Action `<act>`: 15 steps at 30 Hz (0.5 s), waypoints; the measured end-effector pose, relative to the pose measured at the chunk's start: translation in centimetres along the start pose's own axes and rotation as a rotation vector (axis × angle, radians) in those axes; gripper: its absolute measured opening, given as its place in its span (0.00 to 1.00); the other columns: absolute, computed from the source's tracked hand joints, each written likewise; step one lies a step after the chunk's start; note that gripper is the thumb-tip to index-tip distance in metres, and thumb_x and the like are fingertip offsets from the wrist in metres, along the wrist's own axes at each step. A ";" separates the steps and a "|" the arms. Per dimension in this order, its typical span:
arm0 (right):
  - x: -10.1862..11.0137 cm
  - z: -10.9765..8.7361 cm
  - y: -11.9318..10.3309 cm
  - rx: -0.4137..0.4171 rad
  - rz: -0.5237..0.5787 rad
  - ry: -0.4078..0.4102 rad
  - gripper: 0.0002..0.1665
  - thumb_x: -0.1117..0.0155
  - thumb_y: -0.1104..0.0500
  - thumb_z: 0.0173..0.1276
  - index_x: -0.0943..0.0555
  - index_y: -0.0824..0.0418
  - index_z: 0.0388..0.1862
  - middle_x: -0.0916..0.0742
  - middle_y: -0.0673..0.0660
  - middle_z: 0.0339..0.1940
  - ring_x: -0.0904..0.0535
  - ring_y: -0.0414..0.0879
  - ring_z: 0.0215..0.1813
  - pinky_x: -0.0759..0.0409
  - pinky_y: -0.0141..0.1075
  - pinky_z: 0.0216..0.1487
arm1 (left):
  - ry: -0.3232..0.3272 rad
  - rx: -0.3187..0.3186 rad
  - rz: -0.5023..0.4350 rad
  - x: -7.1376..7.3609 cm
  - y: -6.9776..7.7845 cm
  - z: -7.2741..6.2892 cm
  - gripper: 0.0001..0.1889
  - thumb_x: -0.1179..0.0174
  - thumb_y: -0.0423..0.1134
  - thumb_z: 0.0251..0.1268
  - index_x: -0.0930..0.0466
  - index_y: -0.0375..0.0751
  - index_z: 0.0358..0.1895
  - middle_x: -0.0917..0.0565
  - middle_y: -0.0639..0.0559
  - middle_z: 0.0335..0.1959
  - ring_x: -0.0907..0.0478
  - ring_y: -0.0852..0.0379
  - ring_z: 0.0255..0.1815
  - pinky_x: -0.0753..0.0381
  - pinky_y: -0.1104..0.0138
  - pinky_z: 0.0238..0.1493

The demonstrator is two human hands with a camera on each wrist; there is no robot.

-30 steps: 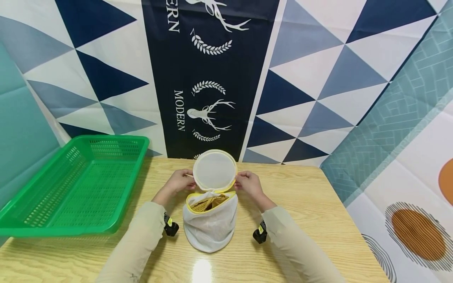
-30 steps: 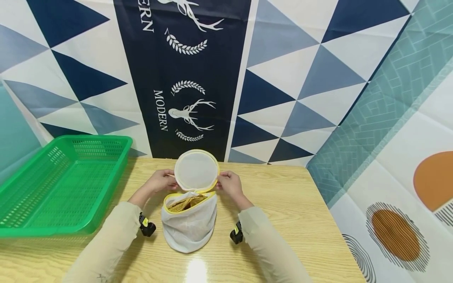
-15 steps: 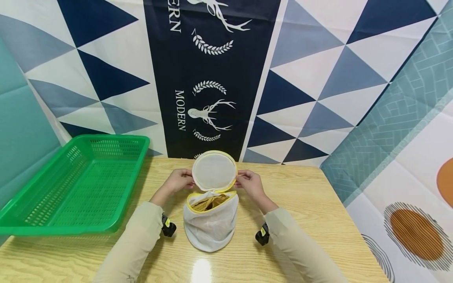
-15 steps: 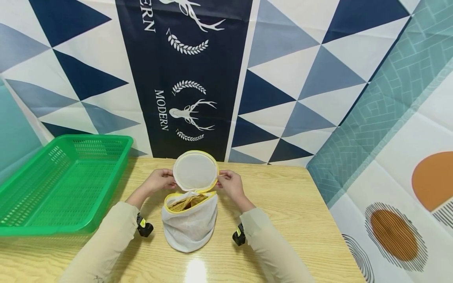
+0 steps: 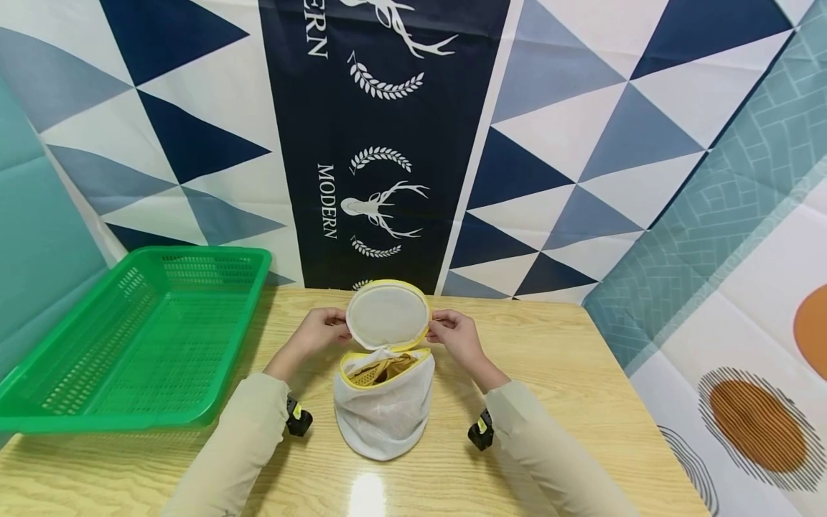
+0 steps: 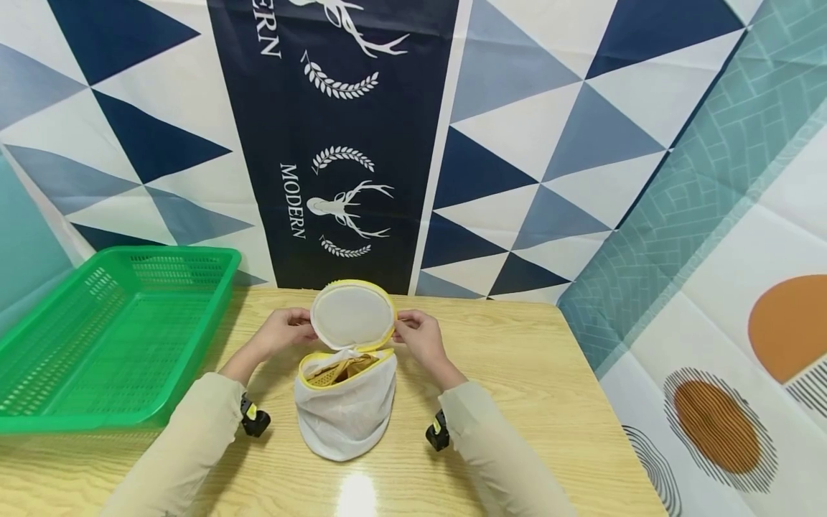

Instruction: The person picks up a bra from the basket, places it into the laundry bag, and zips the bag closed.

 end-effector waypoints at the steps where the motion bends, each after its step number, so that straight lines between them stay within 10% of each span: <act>1: 0.0 0.0 0.0 -0.002 -0.001 -0.001 0.12 0.44 0.70 0.65 0.23 0.75 0.46 0.15 0.65 0.34 0.19 0.39 0.27 0.17 0.31 0.34 | 0.000 -0.012 0.000 0.1 0.1 0.0 0.13 0.46 0.28 0.64 0.25 0.22 0.49 0.18 0.35 0.37 0.19 0.59 0.33 0.17 0.61 0.41; 15: 0.1 -0.7 -0.2 0.001 -0.034 -0.027 0.11 0.43 0.69 0.66 0.23 0.74 0.46 0.16 0.69 0.41 0.17 0.40 0.31 0.17 0.33 0.39 | -0.023 -0.058 0.075 0.7 0.4 -1.0 0.12 0.45 0.30 0.64 0.22 0.24 0.46 0.17 0.35 0.38 0.19 0.57 0.34 0.18 0.56 0.44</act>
Point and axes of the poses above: each hand's wrist, its own z-axis towards the middle knuckle, its own x-axis out of the back of the hand, y = z × x, the point moved 3 cm from there along z, towards the middle knuckle
